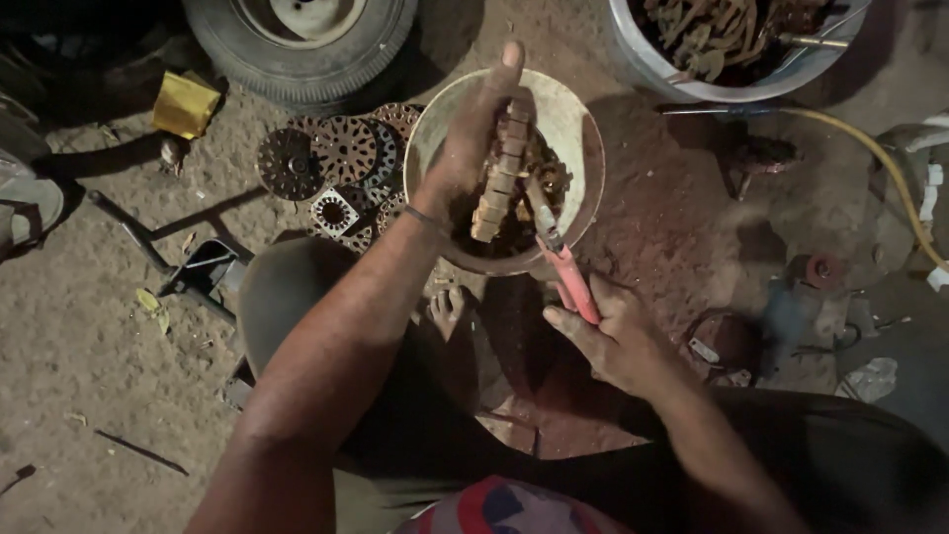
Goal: The person uses pliers to pull apart a circular metal component with multiple holes, separating it into smaller pieces. The separated pieces are placed into a bucket while the person continues to work on the remaining parts.
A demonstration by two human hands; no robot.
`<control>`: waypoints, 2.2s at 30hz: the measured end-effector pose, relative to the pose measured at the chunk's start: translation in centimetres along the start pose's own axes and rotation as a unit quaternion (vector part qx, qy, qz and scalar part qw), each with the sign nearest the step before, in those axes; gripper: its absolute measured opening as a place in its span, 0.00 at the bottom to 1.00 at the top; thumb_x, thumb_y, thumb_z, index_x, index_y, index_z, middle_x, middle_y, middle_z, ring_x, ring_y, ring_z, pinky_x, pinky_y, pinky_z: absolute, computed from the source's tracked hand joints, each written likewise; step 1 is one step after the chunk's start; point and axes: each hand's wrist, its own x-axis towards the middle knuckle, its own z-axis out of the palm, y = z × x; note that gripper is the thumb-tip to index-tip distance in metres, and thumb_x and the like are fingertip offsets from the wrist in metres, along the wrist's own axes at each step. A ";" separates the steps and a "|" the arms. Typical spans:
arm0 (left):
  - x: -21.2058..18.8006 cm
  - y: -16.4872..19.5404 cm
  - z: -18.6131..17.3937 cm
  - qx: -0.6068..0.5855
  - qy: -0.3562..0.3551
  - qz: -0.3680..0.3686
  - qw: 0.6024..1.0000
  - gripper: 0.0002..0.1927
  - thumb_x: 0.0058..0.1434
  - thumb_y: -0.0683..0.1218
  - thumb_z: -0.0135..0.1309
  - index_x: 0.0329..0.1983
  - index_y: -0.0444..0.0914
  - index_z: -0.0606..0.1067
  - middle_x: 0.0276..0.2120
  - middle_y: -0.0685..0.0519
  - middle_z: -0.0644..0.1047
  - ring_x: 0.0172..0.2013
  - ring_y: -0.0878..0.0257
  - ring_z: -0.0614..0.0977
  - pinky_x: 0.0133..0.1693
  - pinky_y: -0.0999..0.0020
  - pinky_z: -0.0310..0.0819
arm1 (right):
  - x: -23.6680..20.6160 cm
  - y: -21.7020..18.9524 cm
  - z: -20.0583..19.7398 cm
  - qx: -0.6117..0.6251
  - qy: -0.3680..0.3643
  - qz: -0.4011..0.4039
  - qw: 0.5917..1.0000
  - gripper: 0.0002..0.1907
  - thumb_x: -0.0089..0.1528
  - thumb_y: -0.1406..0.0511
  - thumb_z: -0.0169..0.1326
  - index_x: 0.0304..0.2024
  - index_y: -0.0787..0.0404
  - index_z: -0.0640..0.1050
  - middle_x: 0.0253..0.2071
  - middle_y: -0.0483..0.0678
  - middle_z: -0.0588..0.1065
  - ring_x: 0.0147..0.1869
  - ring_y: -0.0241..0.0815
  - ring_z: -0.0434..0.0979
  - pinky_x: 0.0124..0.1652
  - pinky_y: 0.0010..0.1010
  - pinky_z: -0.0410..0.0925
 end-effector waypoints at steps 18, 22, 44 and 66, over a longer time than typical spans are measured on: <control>-3.5 4.7 -0.3 0.289 0.059 0.127 0.947 0.32 0.63 0.68 0.55 0.42 0.34 0.81 0.33 0.54 0.83 0.34 0.67 0.84 0.41 0.70 0.79 | 0.7 0.4 3.3 0.511 -0.096 -0.060 0.852 0.22 0.62 0.71 0.56 0.58 0.62 0.66 0.34 0.49 0.70 0.33 0.38 0.68 0.33 0.31 0.65; -3.6 5.5 -1.4 0.079 -0.124 0.138 0.979 0.28 0.59 0.60 0.66 0.49 0.33 0.81 0.40 0.48 0.84 0.38 0.62 0.84 0.45 0.64 0.80 | 0.1 0.1 3.4 0.561 -0.152 -0.075 0.811 0.16 0.61 0.72 0.55 0.50 0.64 0.68 0.38 0.50 0.69 0.32 0.37 0.66 0.30 0.29 0.61; -5.3 1.2 1.9 0.140 0.156 0.146 0.967 0.18 0.58 0.46 0.70 0.44 0.30 0.79 0.36 0.49 0.85 0.34 0.64 0.86 0.37 0.70 0.84 | 7.0 10.5 4.1 -0.206 0.320 -0.039 0.924 0.26 0.60 0.69 0.60 0.60 0.65 0.71 0.46 0.66 0.77 0.51 0.67 0.78 0.50 0.50 0.70; -4.2 -0.8 1.6 0.288 -0.036 0.375 0.880 0.66 0.57 0.53 0.77 0.75 0.29 0.35 0.67 0.36 0.62 0.67 0.46 0.65 0.66 0.54 0.64 | 3.5 -0.3 0.6 -0.177 0.286 -0.091 0.937 0.28 0.58 0.56 0.68 0.49 0.71 0.75 0.35 0.61 0.78 0.37 0.60 0.80 0.36 0.44 0.71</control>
